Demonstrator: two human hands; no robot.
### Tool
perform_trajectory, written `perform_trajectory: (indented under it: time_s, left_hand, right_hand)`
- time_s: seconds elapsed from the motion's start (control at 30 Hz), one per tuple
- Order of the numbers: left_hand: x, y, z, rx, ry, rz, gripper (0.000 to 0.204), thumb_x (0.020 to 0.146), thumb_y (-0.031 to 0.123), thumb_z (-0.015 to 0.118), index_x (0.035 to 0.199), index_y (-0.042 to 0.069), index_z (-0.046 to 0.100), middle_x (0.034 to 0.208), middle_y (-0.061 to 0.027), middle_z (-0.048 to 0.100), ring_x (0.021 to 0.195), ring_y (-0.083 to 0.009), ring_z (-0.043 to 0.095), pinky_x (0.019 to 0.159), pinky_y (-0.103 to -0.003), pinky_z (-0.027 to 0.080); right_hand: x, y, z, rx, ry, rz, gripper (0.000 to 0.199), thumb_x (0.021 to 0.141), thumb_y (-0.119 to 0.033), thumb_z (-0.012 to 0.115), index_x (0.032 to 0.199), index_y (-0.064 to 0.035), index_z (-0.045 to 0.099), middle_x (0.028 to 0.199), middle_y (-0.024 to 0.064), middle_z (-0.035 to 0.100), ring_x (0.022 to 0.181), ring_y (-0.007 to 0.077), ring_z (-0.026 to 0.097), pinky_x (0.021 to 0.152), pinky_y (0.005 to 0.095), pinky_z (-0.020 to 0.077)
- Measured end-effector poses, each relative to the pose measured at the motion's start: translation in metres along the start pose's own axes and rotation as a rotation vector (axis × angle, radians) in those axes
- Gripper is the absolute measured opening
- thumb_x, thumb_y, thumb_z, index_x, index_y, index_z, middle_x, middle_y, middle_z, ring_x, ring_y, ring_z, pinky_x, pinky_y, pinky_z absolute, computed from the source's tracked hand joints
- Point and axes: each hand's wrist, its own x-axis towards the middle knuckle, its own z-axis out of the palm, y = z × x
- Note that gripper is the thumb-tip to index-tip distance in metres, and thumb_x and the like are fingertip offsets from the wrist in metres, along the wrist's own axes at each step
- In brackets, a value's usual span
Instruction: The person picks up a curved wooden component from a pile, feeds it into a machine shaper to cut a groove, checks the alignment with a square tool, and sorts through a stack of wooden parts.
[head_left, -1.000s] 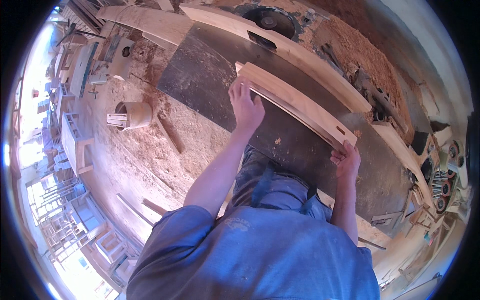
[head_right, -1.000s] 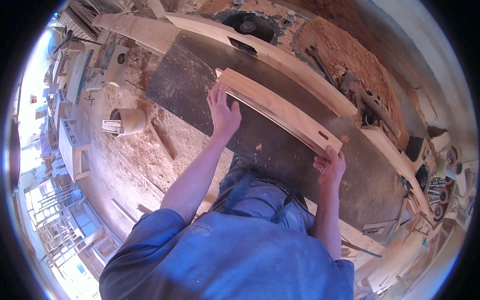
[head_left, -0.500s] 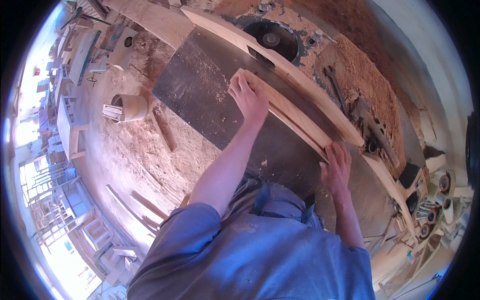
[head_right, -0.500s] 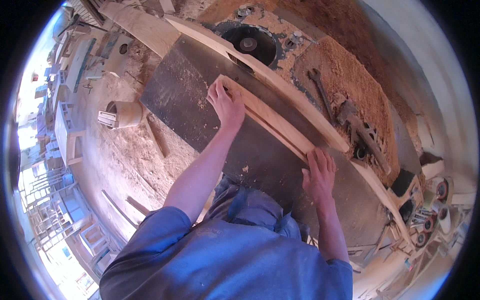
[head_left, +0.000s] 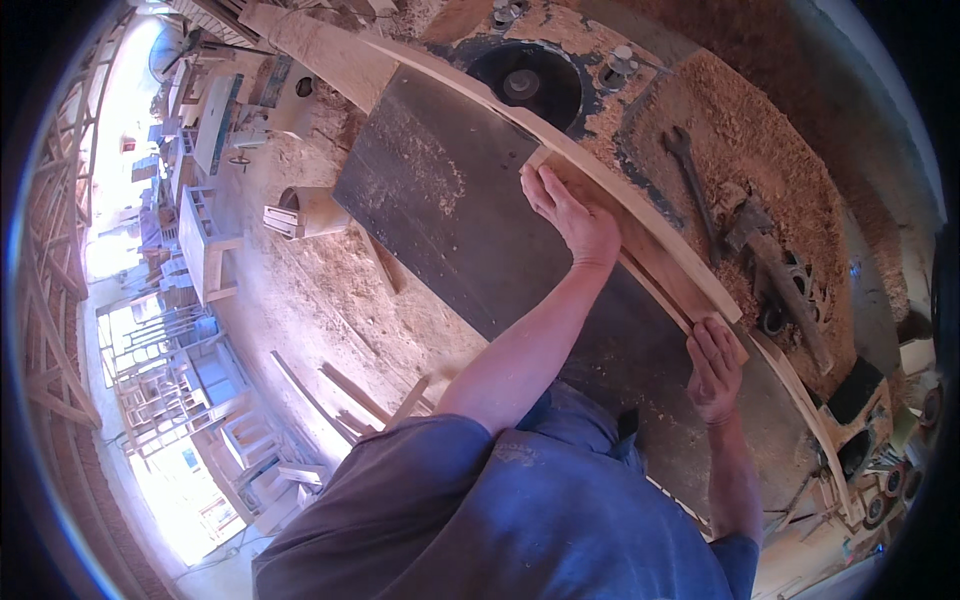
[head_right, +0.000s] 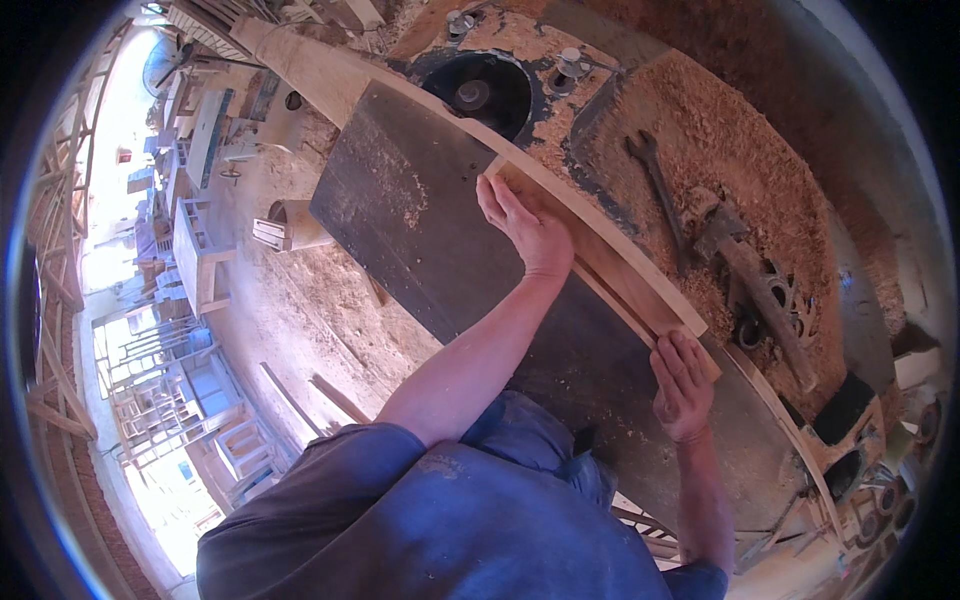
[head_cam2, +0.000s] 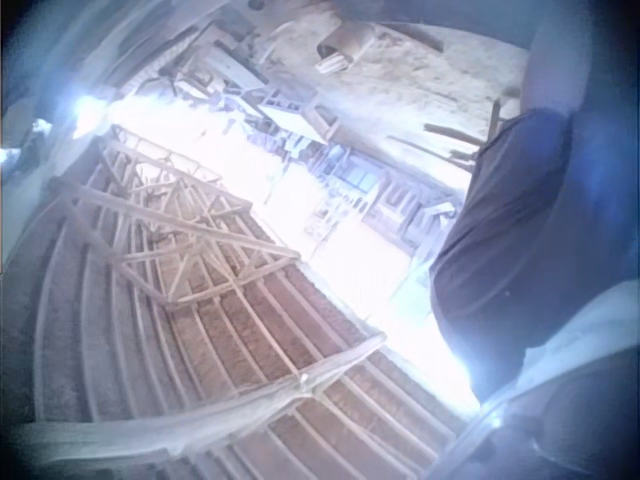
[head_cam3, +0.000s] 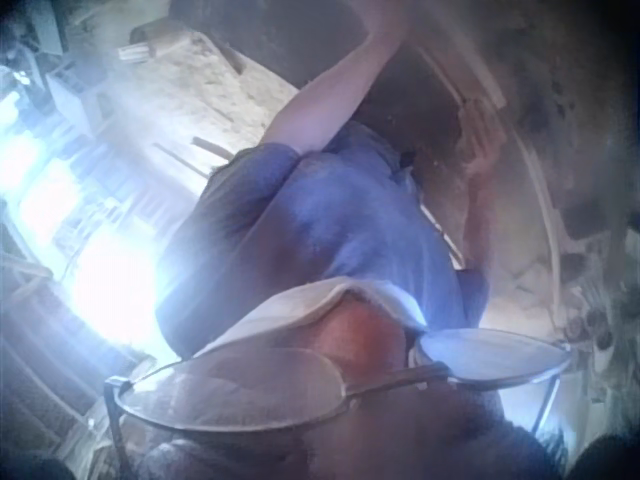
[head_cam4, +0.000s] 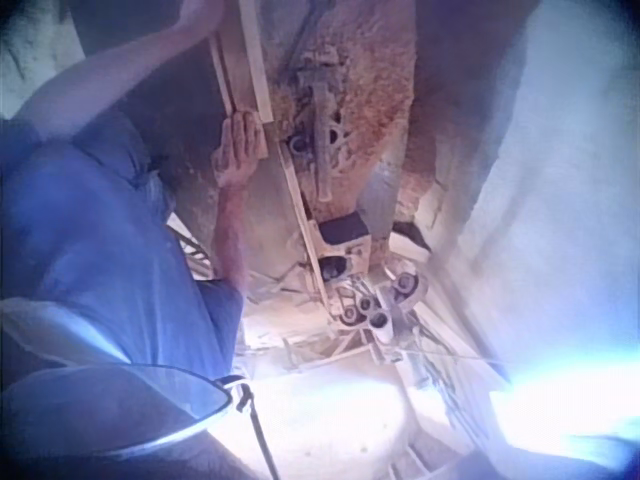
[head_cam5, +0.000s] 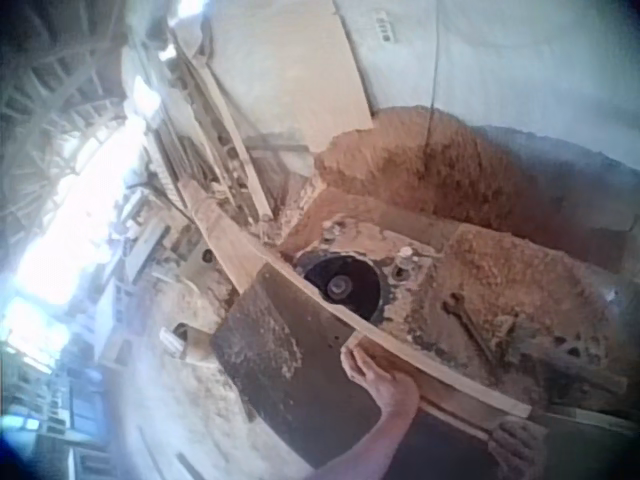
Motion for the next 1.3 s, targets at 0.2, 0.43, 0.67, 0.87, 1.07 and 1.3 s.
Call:
perform_trajectory:
  time_s: [0.2,0.43,0.67,0.87,1.07,1.3]
  left_hand:
    - [0.023,-0.007,-0.001,-0.039,0.016,-0.023,0.062,0.097,-0.005,0.045,0.156,-0.009,0.026,0.165,-0.0271,0.017,0.154,-0.0436,0.018,0.127,-0.047,0.019]
    - [0.057,-0.028,-0.005,-0.045,-0.005,0.01,0.069,0.09,-0.009,0.046,0.157,-0.009,0.025,0.165,-0.0311,0.014,0.153,-0.048,0.016,0.126,-0.052,0.017]
    - [0.095,-0.048,-0.006,-0.075,-0.015,0.023,0.071,0.087,-0.01,0.044,0.156,-0.009,0.027,0.164,-0.0325,0.013,0.152,-0.0502,0.017,0.125,-0.054,0.024]
    - [0.123,-0.05,-0.012,-0.047,-0.045,-0.03,0.071,0.088,-0.01,0.044,0.156,-0.009,0.026,0.163,-0.0296,0.015,0.151,-0.0478,0.02,0.125,-0.051,0.028]
    - [0.165,-0.071,-0.013,-0.064,-0.038,-0.079,0.072,0.09,-0.009,0.041,0.159,-0.005,0.023,0.164,-0.0206,0.018,0.151,-0.0408,0.023,0.124,-0.046,0.032]
    - [0.216,-0.088,-0.019,-0.017,-0.036,-0.063,0.072,0.09,-0.008,0.04,0.16,-0.004,0.025,0.164,-0.0202,0.02,0.152,-0.0378,0.026,0.124,-0.043,0.034]
  right_hand:
    - [0.028,-0.005,0.008,0.119,0.101,-0.037,0.029,0.079,0.011,0.068,0.105,-0.0002,0.075,0.121,0.0164,0.074,0.121,0.0368,0.068,0.102,0.0497,0.0554]
    - [0.061,-0.022,0.024,0.136,0.135,0.006,0.024,0.079,0.01,0.068,0.098,-0.0009,0.076,0.114,0.0144,0.076,0.116,0.0349,0.071,0.102,0.048,0.0562]
    - [0.084,-0.026,0.05,0.128,0.186,0.01,0.021,0.077,0.008,0.071,0.094,-0.0034,0.076,0.113,0.0117,0.077,0.115,0.0317,0.072,0.101,0.0437,0.0564]
    - [0.104,-0.032,0.068,0.122,0.236,0.023,0.019,0.076,0.005,0.074,0.092,-0.0051,0.075,0.108,0.0101,0.078,0.111,0.0288,0.074,0.099,0.0417,0.0574]
    - [0.133,-0.043,0.091,0.18,0.31,0.041,0.018,0.072,0.002,0.076,0.087,-0.0064,0.073,0.103,0.0079,0.078,0.106,0.0272,0.075,0.099,0.041,0.0579]
    - [0.179,-0.057,0.125,0.19,0.346,0.038,0.015,0.072,-0.002,0.076,0.085,-0.0088,0.072,0.102,0.0035,0.077,0.109,0.0226,0.073,0.1,0.0376,0.0571]
